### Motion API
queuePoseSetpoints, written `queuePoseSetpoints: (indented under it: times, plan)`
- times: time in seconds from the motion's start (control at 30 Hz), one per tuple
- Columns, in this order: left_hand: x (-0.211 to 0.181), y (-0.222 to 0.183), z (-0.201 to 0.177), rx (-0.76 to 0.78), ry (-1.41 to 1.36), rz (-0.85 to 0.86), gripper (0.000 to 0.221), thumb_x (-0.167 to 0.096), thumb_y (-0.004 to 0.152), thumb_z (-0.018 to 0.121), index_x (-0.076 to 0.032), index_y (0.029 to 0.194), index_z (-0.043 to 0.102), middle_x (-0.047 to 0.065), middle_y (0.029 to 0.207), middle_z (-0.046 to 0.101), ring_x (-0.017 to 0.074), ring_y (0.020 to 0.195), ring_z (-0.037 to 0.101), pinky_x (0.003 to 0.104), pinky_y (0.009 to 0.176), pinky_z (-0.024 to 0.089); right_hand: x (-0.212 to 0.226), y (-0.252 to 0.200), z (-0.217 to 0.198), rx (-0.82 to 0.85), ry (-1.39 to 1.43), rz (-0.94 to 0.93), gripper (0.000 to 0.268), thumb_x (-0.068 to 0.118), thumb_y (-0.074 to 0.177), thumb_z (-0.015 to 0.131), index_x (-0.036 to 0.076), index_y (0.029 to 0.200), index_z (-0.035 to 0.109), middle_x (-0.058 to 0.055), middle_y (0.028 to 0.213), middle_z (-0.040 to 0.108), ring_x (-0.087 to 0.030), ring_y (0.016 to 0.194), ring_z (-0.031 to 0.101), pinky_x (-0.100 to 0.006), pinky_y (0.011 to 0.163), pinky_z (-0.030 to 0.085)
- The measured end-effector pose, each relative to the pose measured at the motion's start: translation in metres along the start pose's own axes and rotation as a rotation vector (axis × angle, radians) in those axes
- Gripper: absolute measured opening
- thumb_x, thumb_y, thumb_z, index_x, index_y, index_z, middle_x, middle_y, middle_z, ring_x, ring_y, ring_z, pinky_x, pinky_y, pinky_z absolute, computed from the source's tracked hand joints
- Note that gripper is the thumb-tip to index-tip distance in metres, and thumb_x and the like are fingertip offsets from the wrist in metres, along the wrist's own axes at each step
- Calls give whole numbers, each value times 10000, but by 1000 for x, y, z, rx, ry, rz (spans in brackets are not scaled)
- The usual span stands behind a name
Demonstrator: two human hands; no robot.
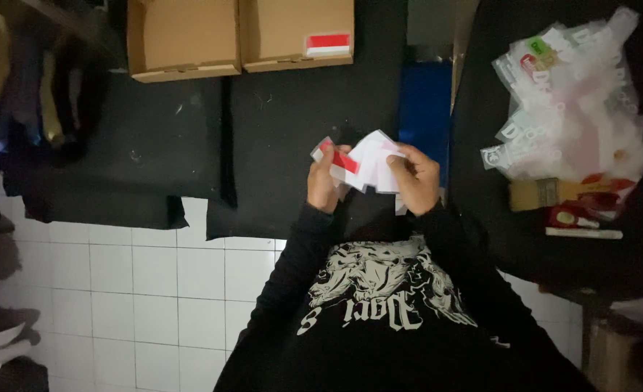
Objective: The person organizes various stickers and labels by hand into cardboard boxes and plastic bags.
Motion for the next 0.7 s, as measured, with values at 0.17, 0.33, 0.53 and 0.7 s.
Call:
queuePoseSetpoints:
  times: [0.17, 0.33, 0.53, 0.7]
  plan:
    - [1, 2, -8, 9, -8, -71, 420, -263, 1078, 431, 74, 1233, 627, 212, 1078, 724, 312, 1021, 709, 430, 942, 575, 16, 3, -9, 40, 11, -36, 156, 75, 1052, 628, -8, 1154, 711, -98, 1055, 744, -112, 900, 691, -249, 794, 573]
    - [14, -3, 11, 98, -303, -331, 382, -306, 1090, 415, -38, 1339, 528, 174, 1289, 663, 284, 1177, 671, 428, 1002, 566, 35, -1, 1, 243, 62, -308, 221, -105, 924, 540, 10, 995, 715, -160, 1294, 709, -209, 1187, 690, -326, 1004, 561]
    - [-14, -20, 38, 305, -278, -228, 586, -506, 980, 460, -11, 1273, 570, 210, 1201, 691, 298, 1101, 706, 434, 922, 595, 55, -5, 17, 343, -298, -478, 288, -170, 806, 624, 24, 951, 780, -178, 1364, 660, -290, 1198, 639, -378, 996, 532]
    - [-12, -16, 18, 136, 125, 14, 162, -72, 957, 713, 6, 1098, 697, 67, 988, 726, 147, 871, 686, 301, 774, 549, 64, -6, 21, 374, -249, -494, 300, -144, 829, 651, 67, 991, 790, -208, 1439, 570, -275, 1187, 645, -350, 981, 551]
Point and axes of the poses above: each hand's wrist, its own y-axis towards the middle knuckle, its own z-axis out of the palm, x = y × z, the point moved 7 cm from there along y, towards the middle knuckle
